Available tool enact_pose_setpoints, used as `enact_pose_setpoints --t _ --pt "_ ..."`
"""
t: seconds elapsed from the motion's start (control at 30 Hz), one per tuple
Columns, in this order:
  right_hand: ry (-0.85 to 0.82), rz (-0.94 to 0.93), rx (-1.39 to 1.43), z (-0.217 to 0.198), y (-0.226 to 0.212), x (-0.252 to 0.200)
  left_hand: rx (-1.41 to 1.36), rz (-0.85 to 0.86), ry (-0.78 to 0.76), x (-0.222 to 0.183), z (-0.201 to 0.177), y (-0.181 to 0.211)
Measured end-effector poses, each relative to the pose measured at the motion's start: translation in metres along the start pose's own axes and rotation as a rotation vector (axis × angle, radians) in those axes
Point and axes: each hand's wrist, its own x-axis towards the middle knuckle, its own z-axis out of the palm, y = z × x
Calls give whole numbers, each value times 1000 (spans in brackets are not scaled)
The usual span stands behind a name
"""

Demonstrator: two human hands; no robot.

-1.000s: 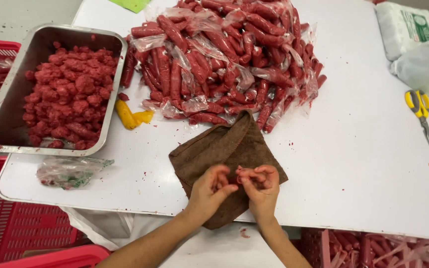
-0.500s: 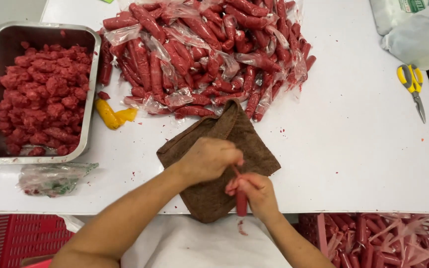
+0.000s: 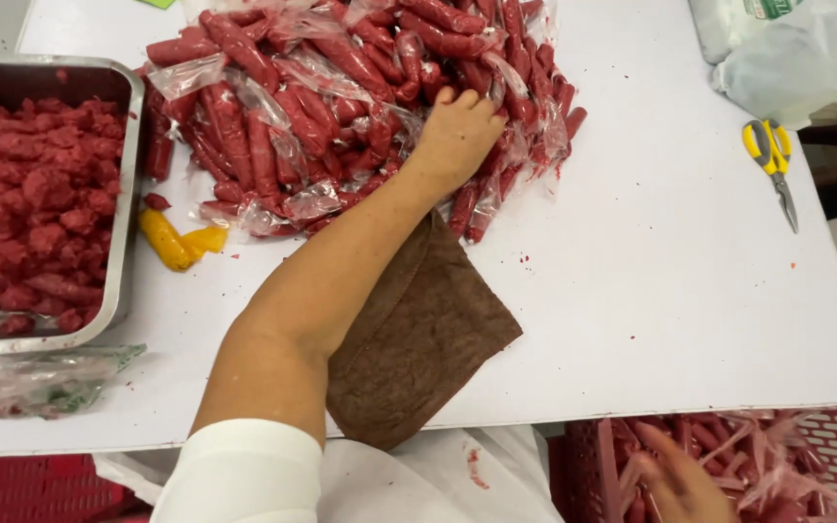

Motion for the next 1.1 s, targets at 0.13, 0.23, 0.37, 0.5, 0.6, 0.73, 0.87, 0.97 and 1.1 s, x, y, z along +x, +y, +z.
enact_pose_setpoints --t 0.13,0.23,0.37,0.5,0.6,0.73,0.87,0.97,1.1 --pt "75 -817 254 49 -25 31 -603 6 351 -48 -38 -5" --pt "-83 -1165 370 63 -103 33 -1304 -66 3 -106 -86 9" --pt "-592 -1251 1052 92 -204 19 -2083 -163 -479 -173 -77 31" --pt "-683 -1183 1266 107 -225 -10 -2120 -259 -532 -224 -70 34" --pt "-1163 -1173 1406 104 -232 -16 -1923 -244 -262 -254 -60 25" --pt "-1012 -1260 1326 81 -225 -38 -1288 -117 -114 -278 -88 9" --pt "21 -1771 1074 59 -215 -72 -1146 -226 -202 -291 -106 -9" --pt "115 -2020 154 54 -210 -82 -1234 -273 -294 -298 -121 -17" --pt "204 -2108 -572 77 -239 -104 -1371 -218 -245 -300 -111 -18"
